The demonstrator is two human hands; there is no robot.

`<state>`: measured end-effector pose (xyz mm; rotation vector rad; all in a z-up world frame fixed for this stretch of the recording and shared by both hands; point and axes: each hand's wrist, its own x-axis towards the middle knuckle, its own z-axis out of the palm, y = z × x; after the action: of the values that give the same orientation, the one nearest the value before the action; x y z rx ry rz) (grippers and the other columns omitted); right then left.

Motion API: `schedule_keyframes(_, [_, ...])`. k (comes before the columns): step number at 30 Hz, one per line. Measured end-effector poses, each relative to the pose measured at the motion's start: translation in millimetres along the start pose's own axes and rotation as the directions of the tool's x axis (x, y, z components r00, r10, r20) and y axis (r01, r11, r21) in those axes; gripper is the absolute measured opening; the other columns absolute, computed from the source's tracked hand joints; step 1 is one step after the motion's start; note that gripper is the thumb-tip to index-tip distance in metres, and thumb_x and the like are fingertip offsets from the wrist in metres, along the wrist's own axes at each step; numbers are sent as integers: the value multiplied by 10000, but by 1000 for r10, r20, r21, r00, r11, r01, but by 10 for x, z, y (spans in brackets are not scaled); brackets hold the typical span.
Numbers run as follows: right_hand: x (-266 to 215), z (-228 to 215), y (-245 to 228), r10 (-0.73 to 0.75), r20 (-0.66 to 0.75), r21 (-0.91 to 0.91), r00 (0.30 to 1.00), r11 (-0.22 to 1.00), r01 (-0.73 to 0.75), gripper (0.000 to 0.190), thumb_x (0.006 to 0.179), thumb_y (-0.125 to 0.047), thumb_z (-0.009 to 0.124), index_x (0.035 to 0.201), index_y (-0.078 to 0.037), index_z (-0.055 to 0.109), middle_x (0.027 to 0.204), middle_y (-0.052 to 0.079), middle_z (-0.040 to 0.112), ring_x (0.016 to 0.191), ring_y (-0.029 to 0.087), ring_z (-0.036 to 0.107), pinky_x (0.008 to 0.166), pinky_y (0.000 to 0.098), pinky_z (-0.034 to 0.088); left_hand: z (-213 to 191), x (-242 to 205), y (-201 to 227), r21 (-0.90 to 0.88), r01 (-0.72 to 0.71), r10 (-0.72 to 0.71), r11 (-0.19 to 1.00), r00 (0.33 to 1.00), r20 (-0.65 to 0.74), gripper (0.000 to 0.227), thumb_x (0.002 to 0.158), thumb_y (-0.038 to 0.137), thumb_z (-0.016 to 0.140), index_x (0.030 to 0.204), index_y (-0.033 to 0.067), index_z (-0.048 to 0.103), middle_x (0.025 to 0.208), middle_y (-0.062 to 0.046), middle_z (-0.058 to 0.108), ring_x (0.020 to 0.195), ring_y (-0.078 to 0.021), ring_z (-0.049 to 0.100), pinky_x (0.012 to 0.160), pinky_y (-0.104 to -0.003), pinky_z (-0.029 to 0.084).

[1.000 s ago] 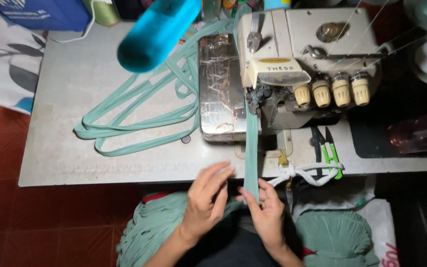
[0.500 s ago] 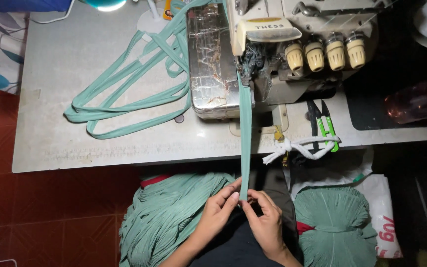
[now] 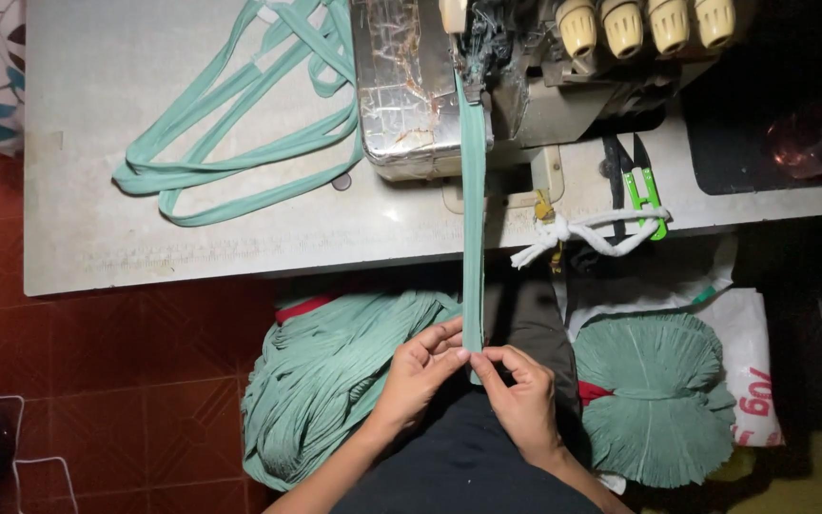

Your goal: Feeding and guiding fabric strips through an industrial overlock sewing machine to finish the edges.

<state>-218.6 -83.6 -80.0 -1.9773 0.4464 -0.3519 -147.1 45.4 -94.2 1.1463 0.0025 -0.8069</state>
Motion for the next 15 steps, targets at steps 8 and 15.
schedule_keyframes(8, [-29,-2,61,12,11,-47,1000,999,-11,170,820,-200,721,681,-118,670,643,-35,681,603,87,634,596,238,465,2,-37,-4,-57,19,-22,998,999,-50,476,824,77,684,1275,-35,578,1134,-156,704,1057,-184,671,968,-303,520])
schedule_keyframes(15, [-158,12,329,-49,96,-46,994,998,53,431,772,-149,774,1164,-45,632,984,33,688,841,125,663,813,259,517,64,-87,47,-141,-7,-3,990,997,-72,479,843,31,661,1300,-44,540,953,-150,717,865,-221,725,830,-302,578])
